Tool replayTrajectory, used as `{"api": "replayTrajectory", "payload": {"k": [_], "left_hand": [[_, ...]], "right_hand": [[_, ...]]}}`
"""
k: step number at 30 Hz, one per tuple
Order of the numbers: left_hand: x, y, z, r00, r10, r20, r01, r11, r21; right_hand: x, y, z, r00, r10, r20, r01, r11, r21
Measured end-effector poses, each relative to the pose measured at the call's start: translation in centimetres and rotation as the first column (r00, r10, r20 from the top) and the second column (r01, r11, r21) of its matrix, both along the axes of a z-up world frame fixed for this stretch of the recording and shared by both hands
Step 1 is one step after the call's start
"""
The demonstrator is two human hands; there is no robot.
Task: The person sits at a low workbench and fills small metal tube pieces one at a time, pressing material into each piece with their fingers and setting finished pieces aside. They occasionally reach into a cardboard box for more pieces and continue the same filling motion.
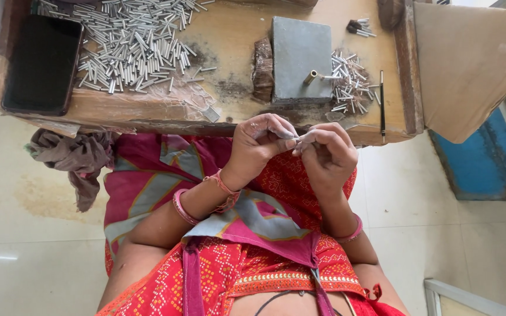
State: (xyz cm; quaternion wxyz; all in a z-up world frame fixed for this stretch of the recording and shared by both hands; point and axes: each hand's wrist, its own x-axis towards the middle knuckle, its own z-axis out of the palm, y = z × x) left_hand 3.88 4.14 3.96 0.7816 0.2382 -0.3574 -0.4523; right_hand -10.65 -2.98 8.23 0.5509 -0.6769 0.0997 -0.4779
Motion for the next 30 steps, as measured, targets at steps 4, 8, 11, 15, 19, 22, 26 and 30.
{"api": "replayTrajectory", "payload": {"k": [4,8,11,15,19,22,26,30], "left_hand": [[0.2,-0.1,-0.3,0.996,0.061,0.065,-0.061,0.998,-0.002],[0.2,0.3,0.3,0.994,0.041,0.103,-0.039,0.999,-0.025],[0.1,0.4,0.4,0.994,-0.008,0.113,0.012,0.999,-0.038],[0.0,0.5,0.1,0.986,0.014,0.164,-0.018,1.000,0.022],[-0.5,0.4,0.5,0.976,0.013,0.216,-0.035,0.995,0.096],[-1.0,0.1,0.3,0.981,-0.050,0.190,0.029,0.993,0.112],[-1.1,0.1,0.2,0.974,-0.046,0.220,0.021,0.993,0.114],[-1.3,0.3,0.7,0.966,-0.037,0.255,-0.006,0.986,0.168]], "right_hand": [[-0.6,0.0,1.0,0.951,-0.233,-0.201,0.165,0.938,-0.306],[-1.3,0.1,0.8,0.984,-0.080,-0.158,0.066,0.994,-0.091],[-1.6,0.2,1.8,0.979,-0.092,-0.182,0.069,0.989,-0.130],[-1.3,1.0,3.9,0.955,-0.141,-0.262,0.067,0.960,-0.271],[-2.8,0.5,2.0,0.934,-0.260,-0.246,0.119,0.873,-0.473],[-3.3,0.2,1.1,0.928,-0.318,-0.192,0.186,0.845,-0.501],[-3.2,0.3,2.0,0.915,-0.327,-0.236,0.191,0.867,-0.460],[-3.7,0.0,2.1,0.941,-0.266,-0.210,0.161,0.896,-0.414]]}}
